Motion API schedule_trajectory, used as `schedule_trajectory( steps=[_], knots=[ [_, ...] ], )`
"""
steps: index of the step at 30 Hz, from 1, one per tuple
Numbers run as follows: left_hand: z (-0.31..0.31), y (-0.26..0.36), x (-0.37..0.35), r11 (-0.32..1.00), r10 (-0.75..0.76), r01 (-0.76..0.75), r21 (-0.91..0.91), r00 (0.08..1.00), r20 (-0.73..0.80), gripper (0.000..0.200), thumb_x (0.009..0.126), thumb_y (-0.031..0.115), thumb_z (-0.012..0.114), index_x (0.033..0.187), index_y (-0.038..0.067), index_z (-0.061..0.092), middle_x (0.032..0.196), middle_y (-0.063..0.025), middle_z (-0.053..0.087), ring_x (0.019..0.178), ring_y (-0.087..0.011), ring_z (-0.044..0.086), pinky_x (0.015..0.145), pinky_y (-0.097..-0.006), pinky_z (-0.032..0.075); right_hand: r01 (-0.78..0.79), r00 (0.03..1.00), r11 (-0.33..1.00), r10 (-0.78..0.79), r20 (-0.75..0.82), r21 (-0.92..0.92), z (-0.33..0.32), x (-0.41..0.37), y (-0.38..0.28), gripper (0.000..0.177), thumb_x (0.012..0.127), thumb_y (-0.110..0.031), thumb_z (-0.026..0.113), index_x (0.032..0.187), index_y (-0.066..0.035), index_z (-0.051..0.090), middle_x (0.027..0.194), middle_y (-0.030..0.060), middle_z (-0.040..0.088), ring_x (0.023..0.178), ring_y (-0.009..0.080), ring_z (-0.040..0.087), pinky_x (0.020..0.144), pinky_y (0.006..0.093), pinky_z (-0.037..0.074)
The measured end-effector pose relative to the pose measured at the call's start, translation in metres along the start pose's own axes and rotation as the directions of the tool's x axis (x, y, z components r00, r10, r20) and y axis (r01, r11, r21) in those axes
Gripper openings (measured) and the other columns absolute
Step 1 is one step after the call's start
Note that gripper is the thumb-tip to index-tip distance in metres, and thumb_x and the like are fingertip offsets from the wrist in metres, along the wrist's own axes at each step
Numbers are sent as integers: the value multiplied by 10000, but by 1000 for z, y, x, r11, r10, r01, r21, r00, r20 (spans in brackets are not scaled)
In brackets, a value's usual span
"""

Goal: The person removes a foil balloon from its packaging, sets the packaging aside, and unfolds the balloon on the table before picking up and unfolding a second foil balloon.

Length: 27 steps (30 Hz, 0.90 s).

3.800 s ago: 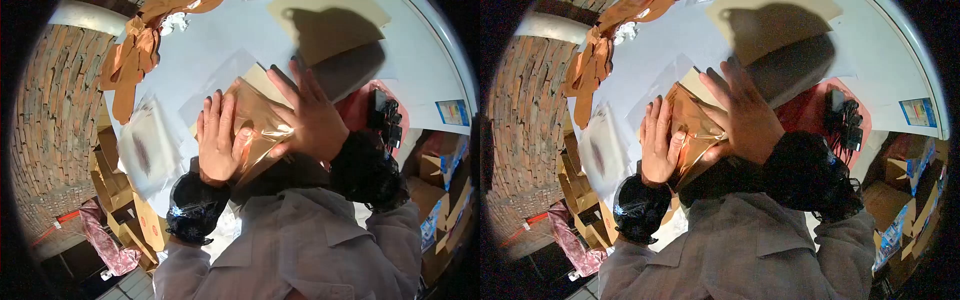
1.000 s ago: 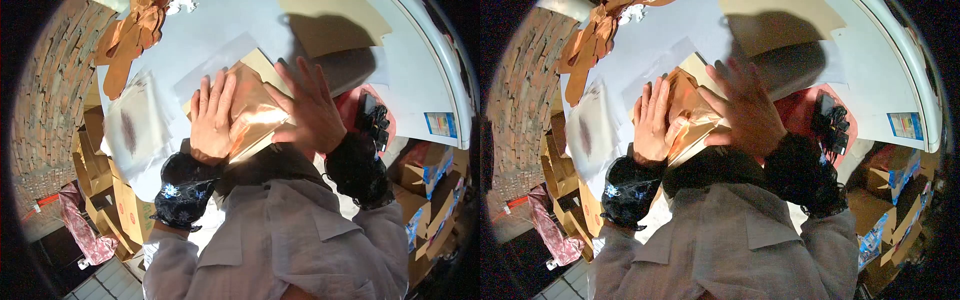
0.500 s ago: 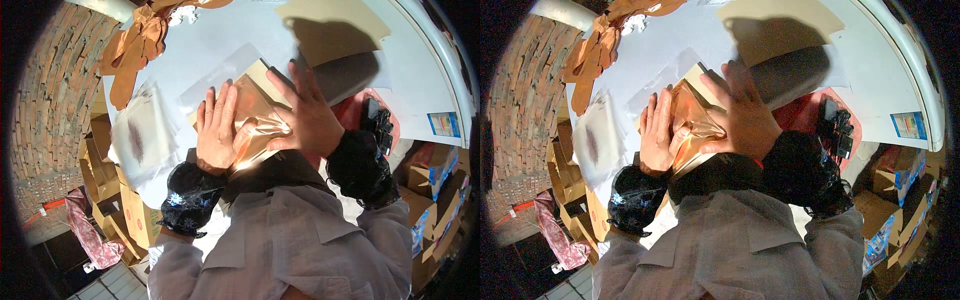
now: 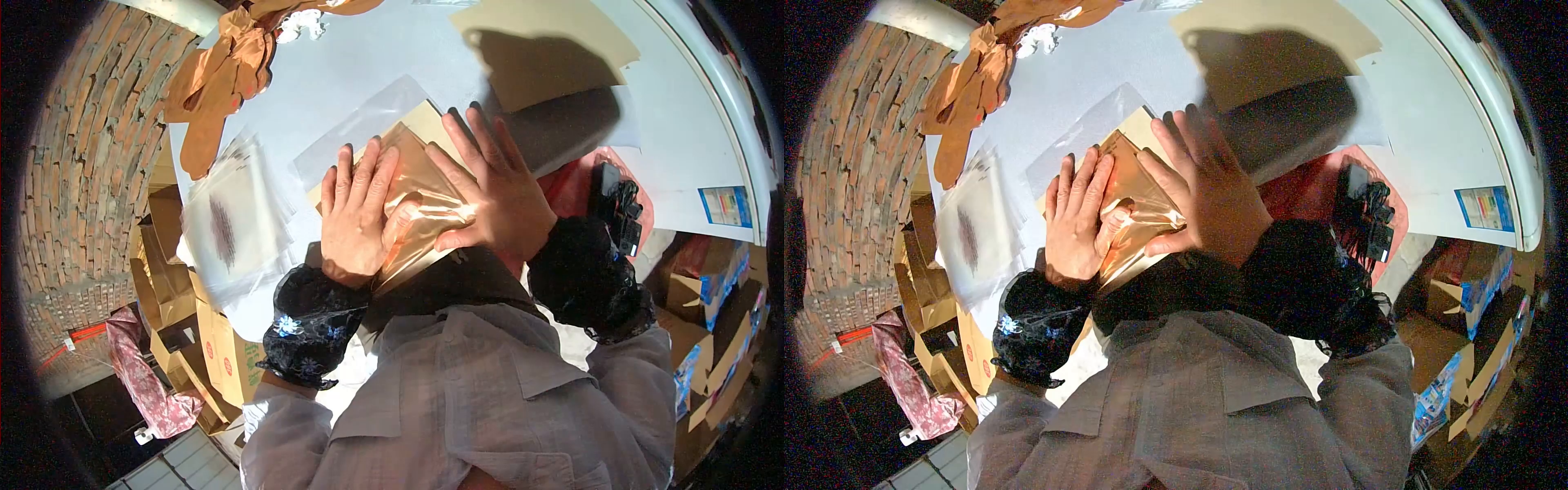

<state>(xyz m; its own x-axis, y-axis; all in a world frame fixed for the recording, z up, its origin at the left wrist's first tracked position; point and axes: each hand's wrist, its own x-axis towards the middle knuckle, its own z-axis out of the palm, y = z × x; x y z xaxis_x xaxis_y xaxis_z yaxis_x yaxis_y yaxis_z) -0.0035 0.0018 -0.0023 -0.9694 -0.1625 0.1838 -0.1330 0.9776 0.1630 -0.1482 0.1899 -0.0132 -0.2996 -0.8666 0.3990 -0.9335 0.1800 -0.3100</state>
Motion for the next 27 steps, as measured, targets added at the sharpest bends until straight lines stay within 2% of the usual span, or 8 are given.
schedule_trajectory(
  steps=[4, 7, 13, 16, 19, 22, 27],
  knots=[
    [0, -1, -1, 1000, 16, -16, 17, 1000, 1, 702, 968, 567, 465, 1524, 150, 367, 1575, -130, 336, 1451, -435, 261, 1152, -583, 204, -18, 1000, 1000, 18, -4, -3, -1, 2, -3, 1003, 608, -644, 772, 1354, -17, 535, 1543, 223, 287, 1436, 489, 205, 1161, 617, 200],
    [-1, 0, -1, 1000, 16, -16, 7, 1000, 1, 675, 991, 529, 437, 1542, 150, 340, 1590, -123, 320, 1467, -420, 241, 1175, -543, 164, -25, 1000, 999, 25, 17, -21, -4, 3, -5, 947, 625, -648, 763, 1310, -20, 580, 1546, 212, 283, 1432, 500, 191, 1163, 614, 195],
    [-3, -6, 0, 979, -55, 61, -196, 998, 38, 662, 1004, 544, 403, 1551, 184, 311, 1599, -120, 297, 1467, -440, 219, 1164, -566, 176, -6, 997, 1000, 4, 72, 22, -8, 4, 1, 779, 693, -663, 722, 1182, -57, 693, 1555, 199, 249, 1426, 513, 152, 1171, 610, 162],
    [-11, -4, 3, 978, -65, 86, -190, 991, 118, 643, 1014, 533, 388, 1549, 184, 314, 1592, -128, 305, 1467, -442, 211, 1162, -569, 179, -4, 998, 1000, 2, 62, 28, -8, 3, 3, 746, 717, -668, 705, 1159, -67, 714, 1559, 199, 236, 1425, 517, 147, 1173, 607, 154],
    [-16, -1, 8, 996, -50, 62, -66, 985, 167, 621, 1026, 517, 367, 1544, 177, 331, 1580, -141, 323, 1463, -427, 232, 1170, -535, 171, -4, 998, 999, 2, 59, 36, -7, 3, 5, 744, 729, -674, 691, 1162, -69, 714, 1560, 197, 234, 1426, 513, 147, 1173, 606, 151],
    [-18, 1, 11, 1000, -19, 17, 20, 989, 144, 581, 1027, 494, 391, 1518, 184, 385, 1570, -137, 339, 1451, -426, 253, 1159, -539, 194, 11, 999, 999, -13, 52, 45, -8, 3, 7, 754, 728, -679, 683, 1169, -68, 710, 1561, 195, 233, 1431, 506, 141, 1175, 604, 152],
    [-10, 9, 10, 985, 35, -37, 170, 999, 16, 570, 1019, 471, 431, 1499, 165, 417, 1580, -127, 330, 1464, -416, 245, 1177, -554, 174, 23, 992, 999, -27, 125, 37, -11, 5, 6, 777, 727, -674, 676, 1215, -70, 679, 1568, 194, 224, 1442, 489, 152, 1181, 601, 152]
  ],
)
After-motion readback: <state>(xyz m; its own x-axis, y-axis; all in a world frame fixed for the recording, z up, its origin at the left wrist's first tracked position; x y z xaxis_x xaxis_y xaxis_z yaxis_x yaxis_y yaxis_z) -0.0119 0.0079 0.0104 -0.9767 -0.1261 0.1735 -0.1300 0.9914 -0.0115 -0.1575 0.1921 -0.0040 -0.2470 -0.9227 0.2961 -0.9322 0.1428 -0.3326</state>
